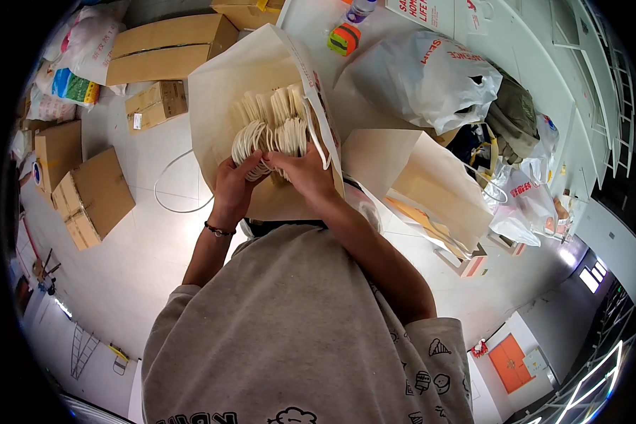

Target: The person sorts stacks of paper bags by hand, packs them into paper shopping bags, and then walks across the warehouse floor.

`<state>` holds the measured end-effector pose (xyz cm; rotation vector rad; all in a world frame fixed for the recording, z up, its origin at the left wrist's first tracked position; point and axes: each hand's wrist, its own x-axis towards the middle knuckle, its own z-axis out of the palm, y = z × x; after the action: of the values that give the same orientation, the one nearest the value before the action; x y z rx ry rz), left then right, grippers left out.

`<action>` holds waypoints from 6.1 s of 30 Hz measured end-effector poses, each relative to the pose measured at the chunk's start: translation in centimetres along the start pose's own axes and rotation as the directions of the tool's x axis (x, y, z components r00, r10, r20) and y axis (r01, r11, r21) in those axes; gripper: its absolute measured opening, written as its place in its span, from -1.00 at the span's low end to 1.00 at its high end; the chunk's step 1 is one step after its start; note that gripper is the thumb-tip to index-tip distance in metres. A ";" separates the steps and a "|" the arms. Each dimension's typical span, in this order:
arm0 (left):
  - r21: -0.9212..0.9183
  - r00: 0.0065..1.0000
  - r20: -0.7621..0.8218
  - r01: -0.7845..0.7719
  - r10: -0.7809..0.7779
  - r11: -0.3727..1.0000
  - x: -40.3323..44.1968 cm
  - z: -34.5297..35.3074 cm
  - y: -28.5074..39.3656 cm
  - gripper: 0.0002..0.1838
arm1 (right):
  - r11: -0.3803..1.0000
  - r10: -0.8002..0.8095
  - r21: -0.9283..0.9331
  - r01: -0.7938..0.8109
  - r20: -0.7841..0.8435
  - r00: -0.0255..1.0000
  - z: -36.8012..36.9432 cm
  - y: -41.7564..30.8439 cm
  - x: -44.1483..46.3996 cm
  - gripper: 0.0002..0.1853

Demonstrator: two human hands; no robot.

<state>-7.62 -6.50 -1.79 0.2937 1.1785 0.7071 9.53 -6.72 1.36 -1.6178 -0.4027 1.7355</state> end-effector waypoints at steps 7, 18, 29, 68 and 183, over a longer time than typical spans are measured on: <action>-0.005 0.993 -0.113 -0.021 0.020 1.000 0.0 0.0 -0.1 -0.82 | 0.999 -0.018 -0.030 0.015 -0.112 0.994 -1.2 -1.4 -0.7 -0.83; 0.751 0.958 -0.023 -0.172 0.286 0.638 0.8 -1.9 -1.4 -0.79 | 0.978 -0.202 0.032 0.204 -0.061 0.977 -2.4 -0.1 -2.0 -0.51; 0.914 0.773 0.194 -0.366 0.604 0.175 4.3 -0.1 -4.4 -0.77 | 0.934 -0.352 -0.047 0.353 0.021 0.936 0.0 -4.9 -4.4 -0.62; 0.716 0.842 -0.133 -0.283 0.524 0.637 -6.0 -6.5 -7.2 -0.10 | 0.896 -0.364 -0.308 0.319 -0.100 0.926 -4.9 -5.3 -3.3 -0.60; 0.508 0.696 0.526 -0.718 0.489 0.476 0.9 0.8 -2.2 0.13 | 0.918 -0.395 -0.043 0.393 -0.027 0.918 -3.9 -15.0 -14.2 -0.77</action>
<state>-5.92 -7.45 -3.42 1.5022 0.9635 0.7702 16.91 -6.90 21.02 -1.4683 -0.6962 1.3983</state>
